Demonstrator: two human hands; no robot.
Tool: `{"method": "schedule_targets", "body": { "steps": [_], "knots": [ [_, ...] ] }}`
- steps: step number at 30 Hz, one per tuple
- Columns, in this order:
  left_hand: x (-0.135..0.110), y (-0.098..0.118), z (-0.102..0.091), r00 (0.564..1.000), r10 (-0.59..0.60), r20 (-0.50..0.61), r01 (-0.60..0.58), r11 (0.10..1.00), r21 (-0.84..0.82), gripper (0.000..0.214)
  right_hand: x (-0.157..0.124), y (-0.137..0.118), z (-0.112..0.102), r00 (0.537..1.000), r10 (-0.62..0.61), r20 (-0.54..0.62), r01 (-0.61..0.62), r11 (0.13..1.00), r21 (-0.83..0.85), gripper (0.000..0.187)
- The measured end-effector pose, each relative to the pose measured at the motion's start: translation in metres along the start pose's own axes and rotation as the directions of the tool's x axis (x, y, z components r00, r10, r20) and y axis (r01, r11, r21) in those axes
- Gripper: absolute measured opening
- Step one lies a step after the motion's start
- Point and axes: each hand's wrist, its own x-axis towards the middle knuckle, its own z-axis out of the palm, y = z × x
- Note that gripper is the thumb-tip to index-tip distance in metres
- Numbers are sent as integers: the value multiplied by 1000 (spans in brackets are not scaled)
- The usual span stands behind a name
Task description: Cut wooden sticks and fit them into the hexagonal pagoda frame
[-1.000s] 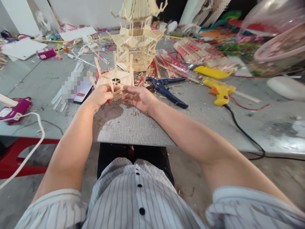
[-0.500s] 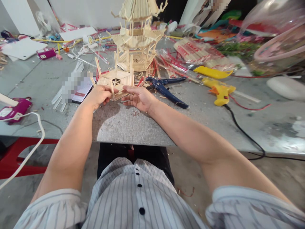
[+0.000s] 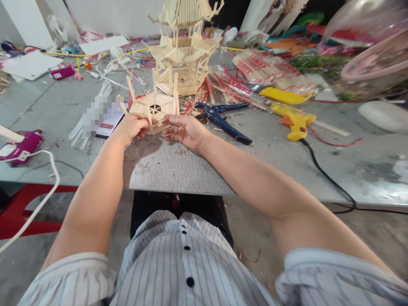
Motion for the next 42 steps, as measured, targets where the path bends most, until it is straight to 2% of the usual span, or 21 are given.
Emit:
{"method": "schedule_targets", "body": {
  "steps": [14,23,27,36,42],
  "knots": [
    [4,-3,0,1000,6,-19,-8,998,-64,30,3,2,-3,1000,-14,15,14,1000,-7,11],
    [0,3,1,999,11,41,-11,1000,16,25,0,-1,0,1000,8,7,-8,1000,-7,10],
    [0,3,2,999,31,22,-32,999,40,16,-1,-1,1,1000,4,6,-4,1000,-5,12],
    [4,-5,3,999,53,-2,-53,996,67,14,1,3,0,999,-4,34,5,1000,-30,17],
    [4,-3,4,997,77,2,-77,995,56,11,-3,4,4,1000,-12,-19,11,1000,-15,18]
  ]
}}
